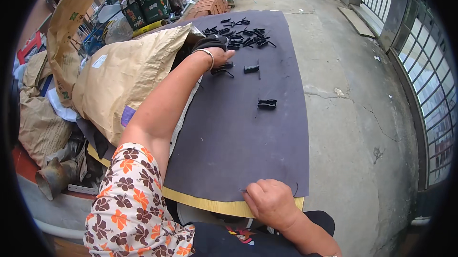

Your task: Sort and package small black plastic components from a table into a bucket.

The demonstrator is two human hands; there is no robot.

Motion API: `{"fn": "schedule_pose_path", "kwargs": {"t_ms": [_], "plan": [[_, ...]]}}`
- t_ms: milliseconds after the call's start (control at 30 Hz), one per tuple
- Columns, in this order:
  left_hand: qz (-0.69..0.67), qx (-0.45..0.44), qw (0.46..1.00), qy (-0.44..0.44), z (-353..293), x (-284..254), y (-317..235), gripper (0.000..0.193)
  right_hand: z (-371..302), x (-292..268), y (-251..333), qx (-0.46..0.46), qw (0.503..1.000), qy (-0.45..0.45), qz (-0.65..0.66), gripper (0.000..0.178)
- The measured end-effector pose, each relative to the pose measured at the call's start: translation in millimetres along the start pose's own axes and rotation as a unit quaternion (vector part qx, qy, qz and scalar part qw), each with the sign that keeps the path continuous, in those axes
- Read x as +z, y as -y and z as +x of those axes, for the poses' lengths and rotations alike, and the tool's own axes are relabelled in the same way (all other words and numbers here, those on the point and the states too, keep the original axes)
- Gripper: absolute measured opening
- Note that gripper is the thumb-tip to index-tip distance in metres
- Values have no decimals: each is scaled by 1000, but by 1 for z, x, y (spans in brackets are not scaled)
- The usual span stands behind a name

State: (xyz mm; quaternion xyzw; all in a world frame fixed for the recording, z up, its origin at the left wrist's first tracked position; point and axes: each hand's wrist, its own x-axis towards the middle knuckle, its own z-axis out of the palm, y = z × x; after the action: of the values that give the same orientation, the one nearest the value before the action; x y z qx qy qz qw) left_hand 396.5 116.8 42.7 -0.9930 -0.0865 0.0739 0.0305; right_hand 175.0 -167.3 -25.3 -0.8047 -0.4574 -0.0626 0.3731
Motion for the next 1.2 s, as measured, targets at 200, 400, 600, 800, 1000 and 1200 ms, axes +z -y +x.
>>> {"fn": "schedule_pose_path", "kwargs": {"t_ms": [200, 400, 600, 800, 1000, 1200], "plan": [[-14, -167, 985, 33, 34, 33, 101, 73, 2, -8, 0, 14, 998, 43, 40, 15], [-82, -147, 982, 87, -7, 38, 117, 71, -3, -2, -7, 12, 999, 16, 26, 15], [-21, -70, 995, 67, -103, 26, 63, 66, -2, 0, -5, 20, 999, -21, 24, 13], [-48, -202, 978, 32, -110, 8, 121, 68, -1, -5, 0, 17, 999, -28, 13, 12], [0, -350, 937, -7, -95, 62, 243, 67, 1, -4, 1, 11, 999, -8, 37, 13], [-65, -280, 931, -224, -86, 68, 269, 62, -4, -10, -2, -5, 998, 16, 64, 16]]}}
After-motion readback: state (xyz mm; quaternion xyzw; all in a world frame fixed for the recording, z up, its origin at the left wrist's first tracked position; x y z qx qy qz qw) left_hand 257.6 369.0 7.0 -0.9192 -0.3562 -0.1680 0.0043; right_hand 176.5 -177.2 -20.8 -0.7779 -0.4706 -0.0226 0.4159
